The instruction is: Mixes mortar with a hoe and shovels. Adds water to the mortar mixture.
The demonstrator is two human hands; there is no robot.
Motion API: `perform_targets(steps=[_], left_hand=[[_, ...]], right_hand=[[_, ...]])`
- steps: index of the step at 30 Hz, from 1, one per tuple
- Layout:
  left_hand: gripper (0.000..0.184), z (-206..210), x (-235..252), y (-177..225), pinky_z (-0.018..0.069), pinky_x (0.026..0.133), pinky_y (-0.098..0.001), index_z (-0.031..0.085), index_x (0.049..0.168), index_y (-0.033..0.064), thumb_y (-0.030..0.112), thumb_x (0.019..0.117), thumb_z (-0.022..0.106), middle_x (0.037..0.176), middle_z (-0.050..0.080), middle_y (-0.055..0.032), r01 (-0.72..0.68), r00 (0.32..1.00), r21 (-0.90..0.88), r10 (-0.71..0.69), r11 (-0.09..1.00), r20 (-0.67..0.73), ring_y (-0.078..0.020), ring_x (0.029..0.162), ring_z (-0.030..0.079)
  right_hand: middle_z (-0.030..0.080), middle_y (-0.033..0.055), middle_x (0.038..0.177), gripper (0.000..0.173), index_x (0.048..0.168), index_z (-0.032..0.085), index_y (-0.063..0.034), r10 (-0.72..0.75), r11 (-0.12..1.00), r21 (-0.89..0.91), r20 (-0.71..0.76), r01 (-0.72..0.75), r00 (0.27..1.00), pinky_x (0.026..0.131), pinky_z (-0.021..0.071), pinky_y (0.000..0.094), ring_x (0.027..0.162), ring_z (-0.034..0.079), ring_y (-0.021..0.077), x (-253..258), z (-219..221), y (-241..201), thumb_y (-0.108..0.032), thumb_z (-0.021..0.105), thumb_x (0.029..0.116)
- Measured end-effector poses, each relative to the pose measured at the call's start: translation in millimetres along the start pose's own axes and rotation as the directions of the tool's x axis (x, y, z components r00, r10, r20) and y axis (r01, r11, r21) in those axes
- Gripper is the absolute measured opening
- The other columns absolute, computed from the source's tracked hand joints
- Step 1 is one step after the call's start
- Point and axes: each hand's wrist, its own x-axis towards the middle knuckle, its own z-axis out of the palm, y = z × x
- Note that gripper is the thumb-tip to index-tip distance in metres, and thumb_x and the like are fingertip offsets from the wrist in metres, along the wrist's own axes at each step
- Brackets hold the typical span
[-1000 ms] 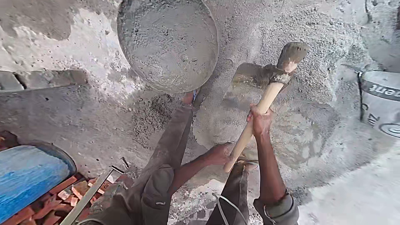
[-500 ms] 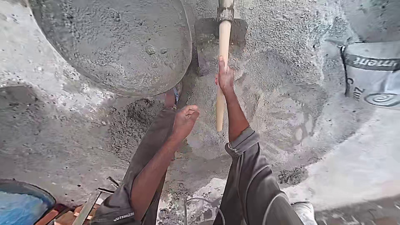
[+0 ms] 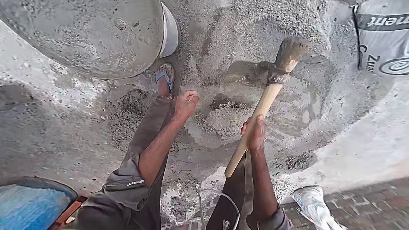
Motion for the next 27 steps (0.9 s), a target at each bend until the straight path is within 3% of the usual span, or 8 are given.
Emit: perform_targets(steps=[4,8,12,16,18,21,24,27], left_hand=[[0.034,18,-12,-3,0.0590,0.086,-0.0467,0.061,0.133,0.0068,0.026,0.1044,0.058,0.112,0.071,-0.0144,0.001,0.999,0.091,-0.005,0.996,0.040,-0.0259,0.096,0.072],[0.032,27,-24,-10,0.0585,0.084,-0.0435,0.060,0.132,0.0061,0.024,0.1050,0.057,0.110,0.071,-0.0137,-0.004,0.996,0.133,-0.008,0.991,0.086,-0.0240,0.094,0.071],[0.032,25,-34,4,0.0592,0.085,-0.0433,0.061,0.133,0.0086,0.026,0.1062,0.056,0.111,0.071,-0.0123,-0.002,0.993,0.122,-0.013,0.993,0.120,-0.0234,0.094,0.072],[0.032,11,-22,21,0.0586,0.083,-0.0448,0.062,0.131,0.0063,0.026,0.1060,0.056,0.110,0.070,-0.0144,-0.022,0.994,0.060,0.016,0.998,0.104,-0.0253,0.093,0.071],[0.030,2,-8,27,0.0592,0.082,-0.0427,0.063,0.128,0.0055,0.024,0.1055,0.058,0.107,0.071,-0.0135,-0.041,0.995,0.003,0.041,0.999,0.090,-0.0233,0.091,0.071],[0.030,-5,1,28,0.0610,0.081,-0.0397,0.064,0.127,0.0043,0.023,0.1038,0.060,0.104,0.072,-0.0124,-0.036,0.995,-0.062,0.042,0.997,0.085,-0.0206,0.088,0.073],[0.030,-10,3,33,0.0608,0.081,-0.0385,0.064,0.127,0.0043,0.023,0.1039,0.059,0.105,0.073,-0.0120,-0.027,0.995,-0.089,0.035,0.996,0.088,-0.0197,0.088,0.073],[0.028,-15,0,26,0.0614,0.080,-0.0363,0.064,0.125,0.0033,0.020,0.1036,0.060,0.103,0.073,-0.0111,-0.050,0.996,-0.125,0.058,0.991,0.066,-0.0185,0.088,0.073]], right_hand=[[0.058,0.0010,0.057,0.064,0.084,0.056,-0.0107,-0.233,0.972,0.027,-0.057,0.235,0.971,0.043,0.0557,0.0357,0.045,0.059,0.0166,172,-37,-32,-0.060,0.023,0.1082],[0.056,0.0024,0.058,0.063,0.085,0.055,-0.0097,-0.101,0.993,0.030,-0.234,0.111,0.967,0.047,0.0564,0.0383,0.046,0.058,0.0182,271,-74,-14,-0.060,0.026,0.1091],[0.054,0.0014,0.060,0.071,0.090,0.054,-0.0128,0.242,0.960,0.215,-0.304,-0.181,0.921,0.047,0.0553,0.0386,0.047,0.056,0.0169,208,-93,60,-0.077,0.026,0.0998],[0.054,0.0007,0.065,0.075,0.097,0.055,-0.0155,0.328,0.912,0.365,-0.366,-0.189,0.871,0.052,0.0549,0.0377,0.052,0.056,0.0160,119,-73,96,-0.084,0.025,0.0945],[0.053,0.0032,0.057,0.076,0.088,0.054,-0.0106,0.347,0.902,0.391,-0.410,-0.182,0.844,0.044,0.0528,0.0378,0.045,0.054,0.0180,80,-63,76,-0.077,0.019,0.1000],[0.051,0.0029,0.053,0.074,0.084,0.051,-0.0096,0.391,0.886,0.379,-0.300,-0.268,0.870,0.039,0.0499,0.0333,0.040,0.052,0.0164,-3,-53,29,-0.070,0.014,0.1041],[0.053,0.0030,0.056,0.071,0.087,0.053,-0.0081,0.294,0.935,0.264,-0.203,-0.237,0.934,0.040,0.0523,0.0323,0.042,0.054,0.0154,9,-32,1,-0.065,0.016,0.1062],[0.053,0.0004,0.058,0.066,0.086,0.055,-0.0125,0.089,0.988,0.137,-0.178,-0.065,0.980,0.044,0.0542,0.0343,0.045,0.055,0.0150,122,5,-27,-0.066,0.022,0.1066]])
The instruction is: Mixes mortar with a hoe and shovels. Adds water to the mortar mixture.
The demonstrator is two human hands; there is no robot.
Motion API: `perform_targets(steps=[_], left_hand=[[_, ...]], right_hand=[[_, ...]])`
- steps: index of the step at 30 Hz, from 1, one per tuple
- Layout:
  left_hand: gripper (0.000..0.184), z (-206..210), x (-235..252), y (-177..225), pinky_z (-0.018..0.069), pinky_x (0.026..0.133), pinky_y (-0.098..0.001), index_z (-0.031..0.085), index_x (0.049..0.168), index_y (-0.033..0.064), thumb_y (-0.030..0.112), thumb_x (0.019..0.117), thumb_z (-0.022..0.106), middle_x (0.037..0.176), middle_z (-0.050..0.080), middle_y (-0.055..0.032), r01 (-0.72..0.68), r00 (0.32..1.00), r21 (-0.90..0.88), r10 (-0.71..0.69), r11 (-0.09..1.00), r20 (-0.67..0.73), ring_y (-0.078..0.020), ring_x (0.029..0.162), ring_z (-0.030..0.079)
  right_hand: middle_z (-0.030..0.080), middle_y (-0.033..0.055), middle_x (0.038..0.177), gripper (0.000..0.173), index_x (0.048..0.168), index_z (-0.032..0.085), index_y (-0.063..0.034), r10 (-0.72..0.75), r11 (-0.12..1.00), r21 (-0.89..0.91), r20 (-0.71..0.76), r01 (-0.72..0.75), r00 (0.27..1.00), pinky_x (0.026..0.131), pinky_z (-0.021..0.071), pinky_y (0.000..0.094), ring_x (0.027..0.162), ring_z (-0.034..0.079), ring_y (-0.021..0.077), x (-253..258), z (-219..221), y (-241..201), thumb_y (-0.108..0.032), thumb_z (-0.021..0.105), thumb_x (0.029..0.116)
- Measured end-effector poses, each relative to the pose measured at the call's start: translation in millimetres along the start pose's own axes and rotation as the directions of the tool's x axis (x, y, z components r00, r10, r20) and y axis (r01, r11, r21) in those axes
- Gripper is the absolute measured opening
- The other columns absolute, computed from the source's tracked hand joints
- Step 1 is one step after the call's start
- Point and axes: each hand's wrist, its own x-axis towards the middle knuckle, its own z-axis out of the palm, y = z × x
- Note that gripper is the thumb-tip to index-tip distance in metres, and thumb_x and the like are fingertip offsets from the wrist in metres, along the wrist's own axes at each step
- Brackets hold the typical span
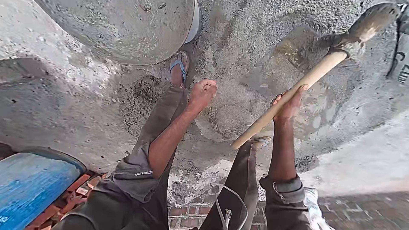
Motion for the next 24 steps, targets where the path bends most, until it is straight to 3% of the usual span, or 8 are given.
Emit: perform_targets(steps=[3,6,9,12,15,18,21,24], left_hand=[[0.027,1,-7,-18,0.0615,0.078,-0.0356,0.065,0.123,0.0028,0.020,0.1028,0.060,0.100,0.073,-0.0106,0.010,1.000,0.023,-0.010,1.000,-0.005,-0.0180,0.085,0.073],[0.028,3,-12,-20,0.0614,0.080,-0.0362,0.065,0.124,0.0031,0.020,0.1027,0.060,0.101,0.073,-0.0108,0.029,1.000,0.057,-0.029,0.998,-0.002,-0.0182,0.087,0.073],[0.028,3,-13,-13,0.0622,0.080,-0.0374,0.066,0.125,0.0041,0.021,0.1030,0.060,0.102,0.073,-0.0111,0.016,1.000,0.060,-0.016,0.998,0.011,-0.0191,0.088,0.073],[0.028,-10,-7,0,0.0612,0.080,-0.0409,0.065,0.126,0.0038,0.021,0.1039,0.059,0.103,0.072,-0.0127,0.009,1.000,0.032,-0.008,0.999,-0.011,-0.0214,0.089,0.072],[0.029,-34,0,25,0.0586,0.080,-0.0417,0.064,0.127,0.0045,0.022,0.1050,0.058,0.105,0.071,-0.0138,0.019,0.999,0.006,-0.019,1.000,-0.041,-0.0230,0.090,0.070],[0.029,-49,-5,40,0.0596,0.082,-0.0416,0.066,0.124,0.0047,0.023,0.1027,0.060,0.109,0.071,-0.0131,0.068,0.994,0.027,-0.070,0.997,0.083,-0.0221,0.093,0.071],[0.030,-62,8,45,0.0591,0.084,-0.0450,0.066,0.124,0.0032,0.023,0.1024,0.061,0.109,0.071,-0.0154,0.079,0.989,0.052,-0.085,0.996,0.119,-0.0254,0.093,0.071],[0.030,-59,-3,9,0.0574,0.085,-0.0467,0.065,0.124,0.0030,0.024,0.1037,0.059,0.109,0.071,-0.0165,0.154,0.984,0.047,-0.158,0.987,0.082,-0.0269,0.094,0.070]], right_hand=[[0.054,0.0050,0.056,0.065,0.086,0.053,-0.0086,-0.125,0.992,-0.023,-0.030,0.125,0.992,0.044,0.0548,0.0409,0.045,0.057,0.0207,116,59,-17,-0.062,0.025,0.1084],[0.056,0.0056,0.058,0.067,0.086,0.054,-0.0077,-0.058,0.990,-0.128,-0.038,0.053,0.998,0.046,0.0564,0.0416,0.046,0.059,0.0211,151,80,4,-0.064,0.025,0.1077],[0.058,0.0041,0.061,0.072,0.092,0.057,-0.0081,0.139,0.968,-0.204,-0.039,-0.144,0.990,0.047,0.0569,0.0396,0.048,0.059,0.0187,95,60,72,-0.073,0.029,0.1024],[0.060,0.0042,0.061,0.075,0.095,0.061,-0.0078,0.208,0.945,-0.233,-0.104,-0.227,0.973,0.048,0.0574,0.0391,0.048,0.061,0.0185,28,36,119,-0.077,0.031,0.0996],[0.058,0.0046,0.057,0.070,0.088,0.057,-0.0048,0.107,0.973,-0.197,-0.088,-0.123,0.990,0.044,0.0558,0.0368,0.044,0.059,0.0180,-40,22,105,-0.063,0.023,0.1076],[0.055,0.0035,0.053,0.064,0.080,0.052,-0.0061,0.148,0.965,-0.206,-0.078,-0.161,0.986,0.039,0.0530,0.0335,0.041,0.057,0.0165,-135,3,59,-0.051,0.020,0.1109],[0.057,0.0029,0.053,0.059,0.081,0.054,-0.0066,0.077,0.975,-0.209,0.001,-0.075,0.997,0.040,0.0529,0.0324,0.042,0.057,0.0158,-137,49,31,-0.047,0.024,0.1108],[0.057,0.0008,0.057,0.062,0.084,0.057,-0.0108,-0.048,0.978,-0.200,0.067,0.061,0.997,0.044,0.0548,0.0343,0.045,0.058,0.0157,-66,122,16,-0.060,0.029,0.1077]])
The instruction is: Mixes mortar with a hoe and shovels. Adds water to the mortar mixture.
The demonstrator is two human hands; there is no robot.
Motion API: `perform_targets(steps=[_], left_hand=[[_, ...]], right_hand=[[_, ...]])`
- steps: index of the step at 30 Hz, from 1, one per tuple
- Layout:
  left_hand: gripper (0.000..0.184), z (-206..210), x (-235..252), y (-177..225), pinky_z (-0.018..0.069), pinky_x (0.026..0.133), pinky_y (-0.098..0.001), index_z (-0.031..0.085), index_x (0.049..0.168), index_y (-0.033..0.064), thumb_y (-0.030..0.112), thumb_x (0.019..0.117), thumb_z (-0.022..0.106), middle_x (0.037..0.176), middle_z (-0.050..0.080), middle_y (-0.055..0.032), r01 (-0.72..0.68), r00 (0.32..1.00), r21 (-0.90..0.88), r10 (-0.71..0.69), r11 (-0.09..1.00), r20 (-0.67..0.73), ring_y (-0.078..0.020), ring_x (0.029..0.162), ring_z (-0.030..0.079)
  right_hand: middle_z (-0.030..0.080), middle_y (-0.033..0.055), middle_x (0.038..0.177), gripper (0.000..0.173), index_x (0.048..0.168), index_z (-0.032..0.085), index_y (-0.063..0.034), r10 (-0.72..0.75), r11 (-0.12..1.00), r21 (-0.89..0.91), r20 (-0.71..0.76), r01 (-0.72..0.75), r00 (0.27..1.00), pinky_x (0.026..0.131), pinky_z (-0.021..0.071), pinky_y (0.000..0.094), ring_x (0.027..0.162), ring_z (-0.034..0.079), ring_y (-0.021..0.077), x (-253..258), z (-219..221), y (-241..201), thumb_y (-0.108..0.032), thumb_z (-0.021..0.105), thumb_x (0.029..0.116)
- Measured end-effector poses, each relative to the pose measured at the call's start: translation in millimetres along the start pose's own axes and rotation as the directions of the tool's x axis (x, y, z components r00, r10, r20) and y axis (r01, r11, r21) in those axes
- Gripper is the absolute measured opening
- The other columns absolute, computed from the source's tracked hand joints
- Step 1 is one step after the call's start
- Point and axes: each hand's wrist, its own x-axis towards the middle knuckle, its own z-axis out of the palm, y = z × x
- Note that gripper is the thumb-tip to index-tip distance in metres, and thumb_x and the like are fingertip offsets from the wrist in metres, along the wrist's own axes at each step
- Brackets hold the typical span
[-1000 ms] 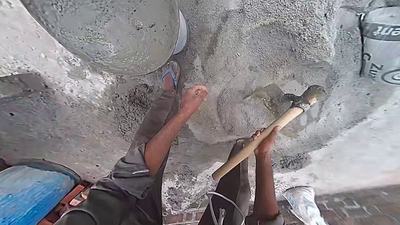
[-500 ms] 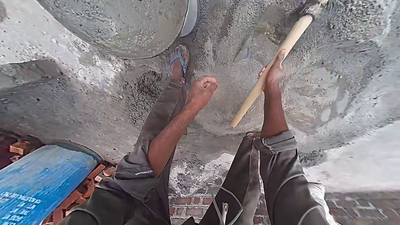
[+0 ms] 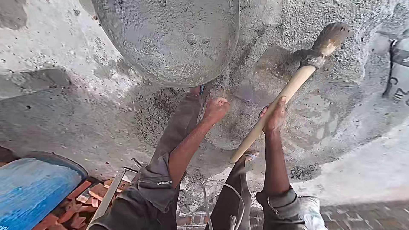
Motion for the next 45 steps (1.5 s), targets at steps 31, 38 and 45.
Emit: perform_targets(steps=[31,38,45], left_hand=[[0.073,121,-200,-238,0.0500,0.109,-0.0299,0.056,0.133,-0.0053,0.038,0.0814,0.086,0.127,0.068,-0.0087,-0.369,0.819,0.421,0.076,0.828,0.569,-0.0086,0.121,0.062],[0.059,94,-278,-270,0.0583,0.081,-0.0528,0.061,0.136,0.0097,0.032,0.0832,0.077,0.097,0.074,-0.0123,0.022,0.995,0.932,-0.098,0.361,0.014,-0.0261,0.085,0.073],[0.058,93,-230,-317,0.0547,0.083,-0.0638,0.058,0.133,0.0137,0.035,0.0819,0.075,0.113,0.070,-0.0187,-0.051,0.751,0.982,-0.656,-0.181,-0.082,-0.0389,0.105,0.068]], right_hand=[[0.064,-0.0004,0.067,0.039,0.086,0.069,-0.0027,-0.230,0.923,0.364,0.259,0.126,0.938,0.056,0.0518,0.0254,0.058,0.060,0.0048,-240,-106,127,-0.041,0.076,0.0898],[0.050,0.0025,0.052,0.007,0.085,0.054,-0.0009,0.492,0.249,0.944,0.068,-0.215,0.868,0.043,0.0501,0.0291,0.041,0.052,0.0131,-312,-87,206,-0.003,0.061,0.0856],[0.045,0.0012,0.057,0.013,0.085,0.049,-0.0084,0.928,-0.085,0.934,0.201,-0.347,0.315,0.040,0.0477,0.0286,0.042,0.047,0.0122,-349,-53,377,-0.007,0.053,0.0979]])
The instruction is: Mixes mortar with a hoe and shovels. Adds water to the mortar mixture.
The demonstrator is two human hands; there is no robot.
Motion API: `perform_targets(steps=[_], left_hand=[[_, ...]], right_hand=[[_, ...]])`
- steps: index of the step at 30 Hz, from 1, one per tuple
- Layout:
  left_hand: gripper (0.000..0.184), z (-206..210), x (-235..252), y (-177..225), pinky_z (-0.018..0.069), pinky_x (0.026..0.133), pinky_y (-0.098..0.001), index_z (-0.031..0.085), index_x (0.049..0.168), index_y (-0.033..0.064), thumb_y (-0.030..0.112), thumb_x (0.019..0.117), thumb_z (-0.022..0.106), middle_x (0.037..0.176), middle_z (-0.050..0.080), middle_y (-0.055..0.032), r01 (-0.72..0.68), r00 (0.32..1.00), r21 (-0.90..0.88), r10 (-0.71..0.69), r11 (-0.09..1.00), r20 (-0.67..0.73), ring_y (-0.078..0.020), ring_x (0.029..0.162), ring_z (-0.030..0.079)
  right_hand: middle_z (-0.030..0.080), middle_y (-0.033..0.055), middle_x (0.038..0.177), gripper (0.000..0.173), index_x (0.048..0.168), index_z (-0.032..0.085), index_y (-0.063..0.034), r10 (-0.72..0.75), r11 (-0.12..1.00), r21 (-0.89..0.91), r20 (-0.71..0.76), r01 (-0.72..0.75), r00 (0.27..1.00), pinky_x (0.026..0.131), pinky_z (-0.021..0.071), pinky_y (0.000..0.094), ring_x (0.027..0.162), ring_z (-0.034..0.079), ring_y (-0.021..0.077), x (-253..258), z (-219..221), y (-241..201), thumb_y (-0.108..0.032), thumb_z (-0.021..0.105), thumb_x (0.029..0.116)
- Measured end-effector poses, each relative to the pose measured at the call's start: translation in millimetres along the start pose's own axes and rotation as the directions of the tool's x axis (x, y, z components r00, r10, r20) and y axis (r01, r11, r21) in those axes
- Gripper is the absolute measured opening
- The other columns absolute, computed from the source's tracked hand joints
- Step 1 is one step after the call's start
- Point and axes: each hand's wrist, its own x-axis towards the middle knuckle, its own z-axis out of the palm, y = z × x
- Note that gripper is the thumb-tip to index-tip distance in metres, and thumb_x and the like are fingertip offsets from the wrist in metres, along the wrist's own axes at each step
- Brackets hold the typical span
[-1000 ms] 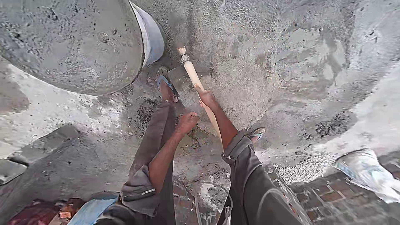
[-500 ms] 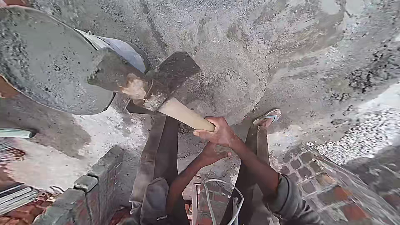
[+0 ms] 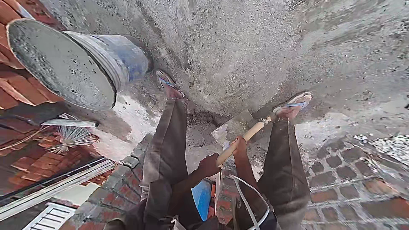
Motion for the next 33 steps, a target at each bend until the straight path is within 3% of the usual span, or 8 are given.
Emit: perform_targets(steps=[6,9,14,17,23,27,29,33], left_hand=[[0.053,-110,121,33,0.0498,0.088,-0.0709,0.062,0.128,0.0042,0.026,0.0815,0.076,0.127,0.064,-0.0245,-0.026,0.991,0.516,-0.044,0.856,0.123,-0.0461,0.118,0.062],[0.053,-173,148,60,0.0506,0.088,-0.0699,0.065,0.128,0.0063,0.024,0.0801,0.079,0.124,0.066,-0.0234,-0.058,0.998,0.623,0.034,0.780,0.051,-0.0457,0.115,0.063],[0.043,-261,44,65,0.0532,0.082,-0.0620,0.067,0.122,0.0120,0.020,0.0816,0.076,0.111,0.070,-0.0178,0.014,0.984,0.708,0.117,0.706,-0.136,-0.0409,0.104,0.067],[0.047,-291,-40,74,0.0520,0.086,-0.0638,0.061,0.131,0.0059,0.014,0.0861,0.072,0.118,0.066,-0.0249,0.081,0.973,0.701,0.096,0.708,-0.209,-0.0467,0.110,0.064],[0.036,-289,-123,25,0.0537,0.077,-0.0610,0.059,0.130,0.0021,0.002,0.0937,0.058,0.109,0.068,-0.0248,0.026,0.919,0.719,0.267,0.695,-0.291,-0.0472,0.098,0.068],[0.038,-331,-120,-34,0.0557,0.077,-0.0539,0.063,0.133,0.0125,0.009,0.0954,0.062,0.108,0.070,-0.0163,-0.127,0.775,0.803,0.564,0.582,-0.286,-0.0383,0.094,0.070],[0.039,-369,-74,-67,0.0563,0.079,-0.0516,0.069,0.127,0.0159,0.012,0.0883,0.071,0.102,0.072,-0.0119,-0.168,0.568,0.848,0.753,0.502,-0.333,-0.0336,0.093,0.071],[0.051,-401,29,-90,0.0481,0.101,-0.0569,0.068,0.127,0.0083,0.010,0.0778,0.081,0.115,0.071,-0.0174,-0.246,0.347,0.757,0.784,0.605,-0.514,-0.0381,0.113,0.065]], right_hand=[[0.050,0.0077,0.080,0.014,0.106,0.051,-0.0052,0.109,0.971,0.236,-0.310,-0.035,0.945,0.054,0.0531,0.0329,0.057,0.052,0.0173,122,6,9,-0.019,0.050,0.1025],[0.049,0.0037,0.071,0.009,0.098,0.048,-0.0114,-0.012,0.904,0.416,-0.200,0.096,0.980,0.055,0.0550,0.0339,0.054,0.053,0.0163,154,39,1,-0.018,0.049,0.1040],[0.046,0.0014,0.058,0.016,0.083,0.048,-0.0113,-0.143,0.790,0.604,0.012,0.107,0.990,0.048,0.0521,0.0322,0.046,0.049,0.0149,80,140,-30,-0.012,0.046,0.0986],[0.046,-0.0014,0.054,0.024,0.078,0.049,-0.0127,-0.168,0.759,0.651,0.178,0.012,0.970,0.046,0.0514,0.0281,0.042,0.049,0.0124,29,187,-50,-0.012,0.044,0.1012],[0.053,-0.0020,0.057,0.032,0.075,0.055,-0.0122,-0.342,0.704,0.710,0.334,0.005,0.878,0.060,0.0573,0.0291,0.051,0.058,0.0125,-62,181,-34,-0.017,0.041,0.1037],[0.068,0.0059,0.079,0.026,0.086,0.062,-0.0094,-0.401,0.761,0.648,0.461,0.008,0.791,0.082,0.0615,0.0422,0.080,0.072,0.0229,-122,174,-33,-0.020,0.046,0.1025],[0.069,0.0081,0.097,0.012,0.100,0.059,-0.0111,-0.377,0.801,0.598,0.473,0.023,0.796,0.086,0.0599,0.0439,0.095,0.070,0.0245,-140,188,-33,-0.017,0.049,0.1031],[0.069,0.0119,0.115,0.013,0.114,0.057,-0.0082,-0.422,0.848,0.504,0.455,0.163,0.784,0.097,0.0568,0.0447,0.110,0.068,0.0268,-150,213,-35,-0.006,0.051,0.1029]])
